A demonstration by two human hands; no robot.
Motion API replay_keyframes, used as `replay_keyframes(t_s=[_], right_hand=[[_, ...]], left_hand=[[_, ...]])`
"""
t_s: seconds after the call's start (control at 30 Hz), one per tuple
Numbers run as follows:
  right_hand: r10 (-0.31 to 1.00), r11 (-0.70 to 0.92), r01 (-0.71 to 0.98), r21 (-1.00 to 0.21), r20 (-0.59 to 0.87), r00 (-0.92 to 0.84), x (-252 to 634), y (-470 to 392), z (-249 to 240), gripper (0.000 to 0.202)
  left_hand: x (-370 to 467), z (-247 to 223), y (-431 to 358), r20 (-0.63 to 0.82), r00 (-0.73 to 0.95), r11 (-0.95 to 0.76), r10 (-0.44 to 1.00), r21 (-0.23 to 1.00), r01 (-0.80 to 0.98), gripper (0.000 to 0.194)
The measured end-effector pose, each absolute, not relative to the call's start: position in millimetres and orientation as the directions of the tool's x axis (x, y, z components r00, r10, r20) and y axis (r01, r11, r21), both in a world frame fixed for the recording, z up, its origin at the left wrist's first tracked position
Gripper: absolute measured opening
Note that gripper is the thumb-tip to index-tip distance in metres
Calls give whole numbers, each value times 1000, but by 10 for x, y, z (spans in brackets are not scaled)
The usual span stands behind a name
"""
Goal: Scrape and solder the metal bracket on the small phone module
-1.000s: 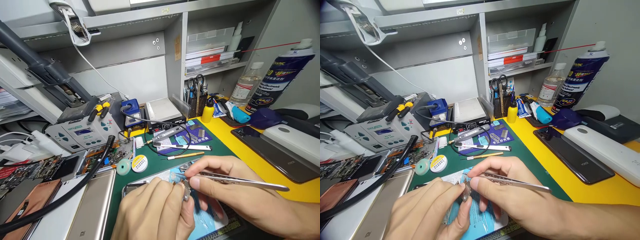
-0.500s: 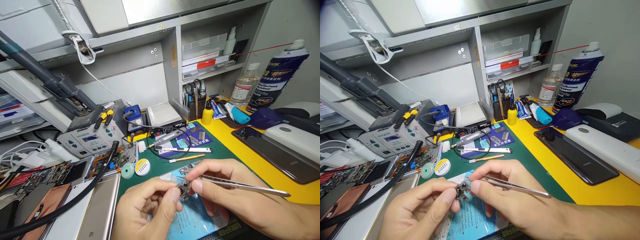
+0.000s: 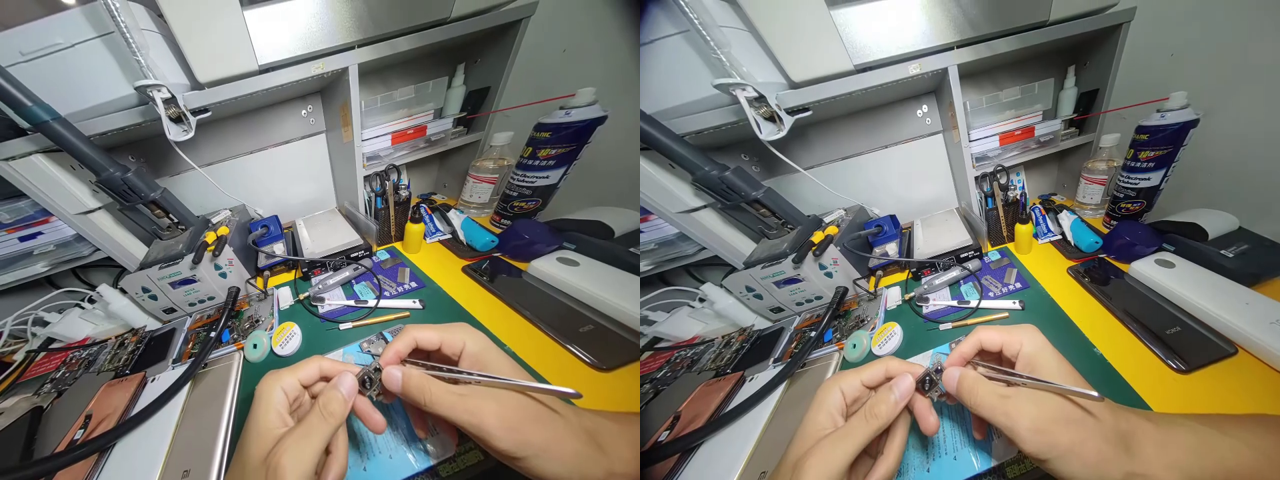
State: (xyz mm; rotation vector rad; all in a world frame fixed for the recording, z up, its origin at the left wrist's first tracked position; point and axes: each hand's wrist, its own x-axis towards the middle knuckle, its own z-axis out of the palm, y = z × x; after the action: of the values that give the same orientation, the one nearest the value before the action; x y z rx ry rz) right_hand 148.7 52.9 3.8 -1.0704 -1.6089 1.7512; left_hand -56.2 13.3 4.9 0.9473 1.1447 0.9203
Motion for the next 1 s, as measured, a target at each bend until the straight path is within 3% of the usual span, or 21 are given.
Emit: replay_keyframes(t_s=[0.13,0.33,0.47,0.7,0.83,1.0], right_hand=[[831,-13,190,-982,-116,-544,1500,518,4,36],[797,467,195,-863,315,-515,1533,529,-89,14],[706,633,139,-762,494,-507,1517,564,-113,20],[688,682,171,-711,544,-481,1535,553,-224,31],[698,654,141,-743,521,-491,1529,546,-244,31],[693,624,104,-775,486,-532,1522,567,-207,29]], left_hand=[[-577,67,157,-373,217,413,902,891,-186,49],[-612,136,172,-392,278,458,877,859,-230,38],[-654,89,154,-390,285,457,876,860,-227,34],[-556,19,95,-292,113,302,950,951,-73,48],[-491,-7,72,-154,-8,154,988,988,-6,43],[-518,-62,44,30,-33,-25,999,989,143,33]])
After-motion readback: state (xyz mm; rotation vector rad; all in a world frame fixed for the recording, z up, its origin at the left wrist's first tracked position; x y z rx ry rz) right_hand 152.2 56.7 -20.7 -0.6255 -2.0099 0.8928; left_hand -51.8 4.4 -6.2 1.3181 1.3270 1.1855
